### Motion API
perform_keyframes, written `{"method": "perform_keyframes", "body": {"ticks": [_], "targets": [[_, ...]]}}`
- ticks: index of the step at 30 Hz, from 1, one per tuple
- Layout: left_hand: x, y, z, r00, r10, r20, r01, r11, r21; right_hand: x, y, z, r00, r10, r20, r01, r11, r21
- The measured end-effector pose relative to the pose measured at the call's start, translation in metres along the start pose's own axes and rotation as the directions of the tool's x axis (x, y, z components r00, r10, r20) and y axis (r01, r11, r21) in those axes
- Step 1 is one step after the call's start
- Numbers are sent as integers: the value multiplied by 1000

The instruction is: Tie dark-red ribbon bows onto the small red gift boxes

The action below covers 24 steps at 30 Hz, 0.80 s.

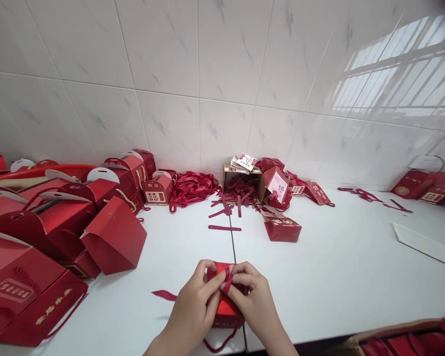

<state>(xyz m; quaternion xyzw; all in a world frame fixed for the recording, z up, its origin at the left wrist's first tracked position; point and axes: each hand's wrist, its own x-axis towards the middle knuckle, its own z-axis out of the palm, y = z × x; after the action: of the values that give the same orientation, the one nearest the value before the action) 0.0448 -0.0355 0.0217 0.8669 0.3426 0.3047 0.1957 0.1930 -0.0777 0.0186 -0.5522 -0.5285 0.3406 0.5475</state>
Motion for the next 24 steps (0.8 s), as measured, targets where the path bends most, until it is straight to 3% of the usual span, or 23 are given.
{"method": "perform_keyframes", "body": {"ticks": [5,8,12,16,19,24], "targets": [[-5,-1,-2,999,40,-30,-38,997,66,8,-2,-7,999,23,29,-23,1000,-10],[-4,-3,-5,993,115,26,-117,988,102,14,-4,-17,990,9,143,0,998,-57],[5,-7,-14,956,245,160,-260,962,82,26,-12,-33,931,0,365,54,989,-137],[20,-12,-20,927,306,216,-317,948,17,38,-17,-42,850,-52,524,187,960,-208],[29,-19,-16,936,292,197,-277,956,-100,43,-17,-43,830,-77,552,251,936,-247],[30,-21,-10,976,147,162,-103,962,-255,37,-14,-38,866,-111,487,247,943,-223]]}}
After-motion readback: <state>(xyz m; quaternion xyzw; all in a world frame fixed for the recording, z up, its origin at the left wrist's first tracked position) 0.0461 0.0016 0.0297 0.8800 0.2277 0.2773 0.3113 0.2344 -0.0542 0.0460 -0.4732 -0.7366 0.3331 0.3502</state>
